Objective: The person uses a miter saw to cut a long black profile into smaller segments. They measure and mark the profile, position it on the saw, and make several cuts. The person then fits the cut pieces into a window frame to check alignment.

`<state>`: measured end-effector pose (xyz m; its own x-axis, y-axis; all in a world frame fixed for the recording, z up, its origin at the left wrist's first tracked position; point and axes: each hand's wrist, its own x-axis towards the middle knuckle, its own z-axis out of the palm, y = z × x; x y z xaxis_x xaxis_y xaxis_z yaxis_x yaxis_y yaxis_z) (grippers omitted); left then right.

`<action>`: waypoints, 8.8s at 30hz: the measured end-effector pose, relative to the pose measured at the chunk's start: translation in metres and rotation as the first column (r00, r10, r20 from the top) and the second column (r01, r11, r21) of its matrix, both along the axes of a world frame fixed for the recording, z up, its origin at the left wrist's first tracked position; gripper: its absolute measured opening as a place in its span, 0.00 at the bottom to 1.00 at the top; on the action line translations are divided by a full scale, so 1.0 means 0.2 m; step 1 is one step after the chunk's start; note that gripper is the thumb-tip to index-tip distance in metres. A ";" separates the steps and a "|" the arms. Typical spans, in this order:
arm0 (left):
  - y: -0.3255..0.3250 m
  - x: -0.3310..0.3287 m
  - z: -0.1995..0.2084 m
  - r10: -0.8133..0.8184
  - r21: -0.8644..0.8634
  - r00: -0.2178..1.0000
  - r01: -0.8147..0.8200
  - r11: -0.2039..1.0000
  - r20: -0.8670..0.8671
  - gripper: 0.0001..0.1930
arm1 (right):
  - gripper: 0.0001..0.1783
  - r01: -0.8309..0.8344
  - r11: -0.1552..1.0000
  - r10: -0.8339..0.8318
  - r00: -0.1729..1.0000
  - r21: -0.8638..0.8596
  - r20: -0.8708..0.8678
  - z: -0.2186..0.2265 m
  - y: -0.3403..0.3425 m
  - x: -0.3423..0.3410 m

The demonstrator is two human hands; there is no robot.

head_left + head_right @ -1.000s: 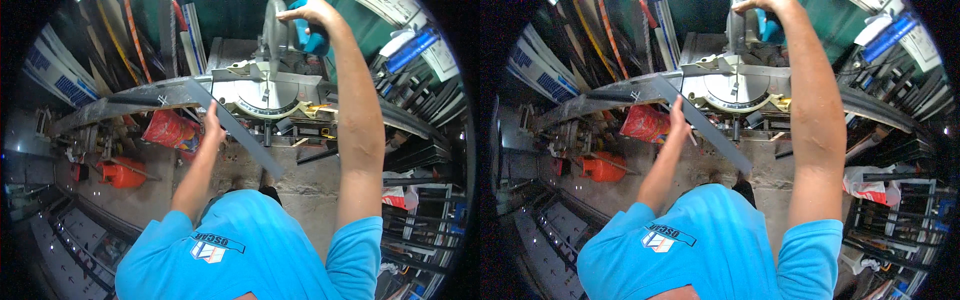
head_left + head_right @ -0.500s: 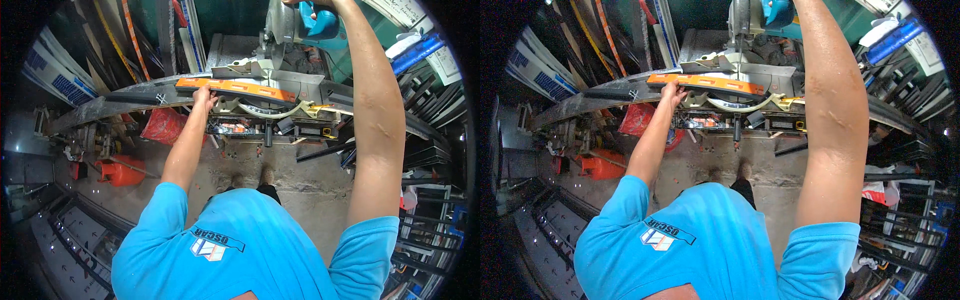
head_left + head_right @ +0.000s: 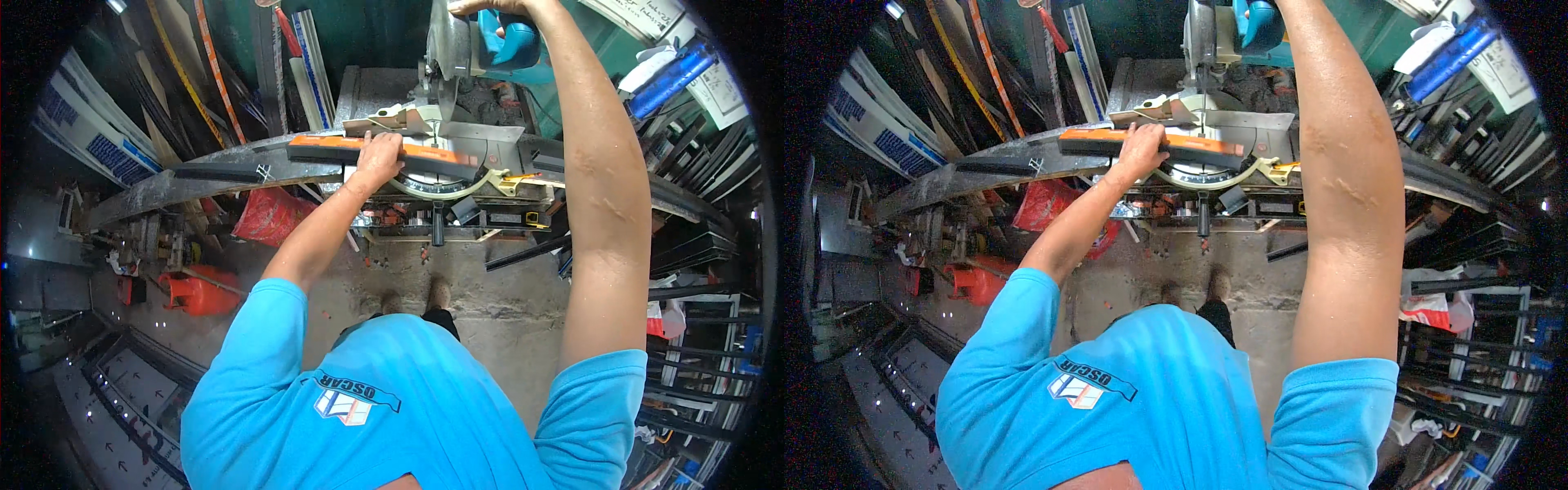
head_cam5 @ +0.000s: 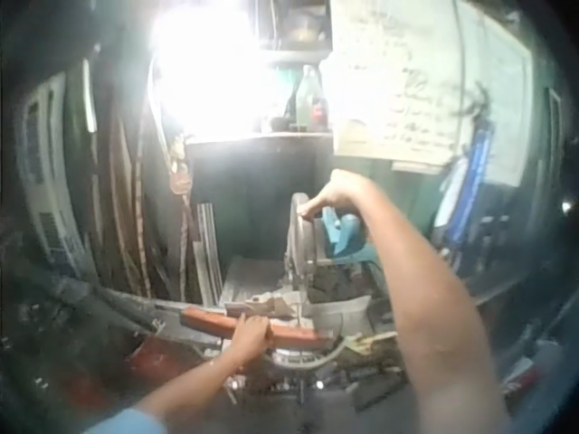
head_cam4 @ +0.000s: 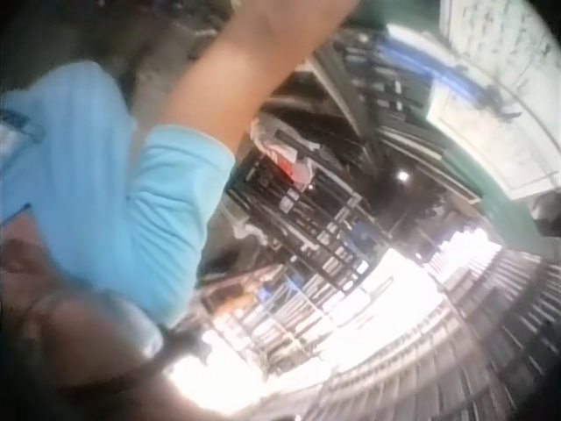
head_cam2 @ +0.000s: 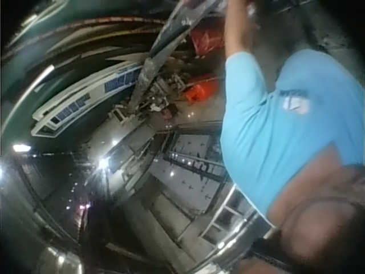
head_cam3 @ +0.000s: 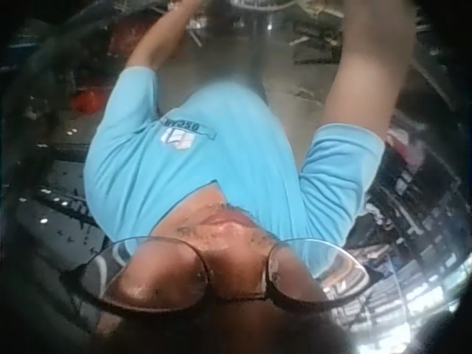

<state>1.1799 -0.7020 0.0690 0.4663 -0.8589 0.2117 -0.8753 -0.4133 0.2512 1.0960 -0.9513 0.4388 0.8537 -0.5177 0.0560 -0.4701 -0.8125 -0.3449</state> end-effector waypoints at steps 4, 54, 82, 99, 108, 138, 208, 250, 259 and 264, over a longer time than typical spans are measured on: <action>0.05 0.03 -0.04 -0.224 0.017 0.972 0.226 0.974 -0.069 0.25 | 0.39 0.009 0.998 -0.011 1.000 0.065 0.029 -0.01 0.02 -0.01; -0.04 -0.91 -0.34 -0.011 -0.247 0.384 -0.570 0.784 -0.923 0.28 | 0.46 0.045 0.958 -0.139 0.936 0.284 0.322 -0.23 0.24 -0.24; -0.10 -0.93 -0.43 -0.041 -0.296 0.431 -0.544 0.785 -0.901 0.30 | 0.54 0.047 0.999 -0.052 0.880 0.022 0.471 -0.51 0.35 -0.40; -0.09 -0.95 -0.33 -0.061 -0.304 0.421 -0.540 0.785 -0.905 0.28 | 0.53 0.052 0.999 -0.049 0.863 0.007 0.503 -0.57 0.37 -0.45; -0.08 -0.95 -0.32 -0.029 -0.294 0.453 -0.527 0.797 -0.891 0.29 | 0.53 0.024 1.000 -0.026 0.855 0.011 0.518 -0.58 0.37 -0.46; -0.06 -0.94 -0.26 0.007 -0.251 0.465 -0.491 0.834 -0.885 0.29 | 0.68 0.095 0.995 -0.077 0.905 -0.021 0.419 -0.69 0.36 -0.47; -0.05 -0.91 -0.40 -0.084 -0.303 0.386 -0.552 0.777 -0.919 0.27 | 0.58 0.048 0.996 -0.072 0.924 0.074 0.375 -0.37 0.26 -0.32; 0.11 -0.36 0.46 0.097 0.300 0.754 0.137 0.944 -0.649 0.35 | 0.30 -0.330 -0.109 0.019 0.942 0.938 0.334 -1.79 0.61 -0.89; -0.11 -0.11 0.38 -0.193 0.154 0.834 0.312 0.937 -0.517 0.36 | 0.26 -0.334 -0.213 -0.748 0.661 0.918 0.067 -1.84 0.83 -0.59; 0.09 -0.05 0.27 -0.322 -0.041 0.946 0.321 0.946 -0.034 0.35 | 0.34 -0.253 -0.281 -0.806 0.586 0.926 -0.084 -1.85 0.77 -0.34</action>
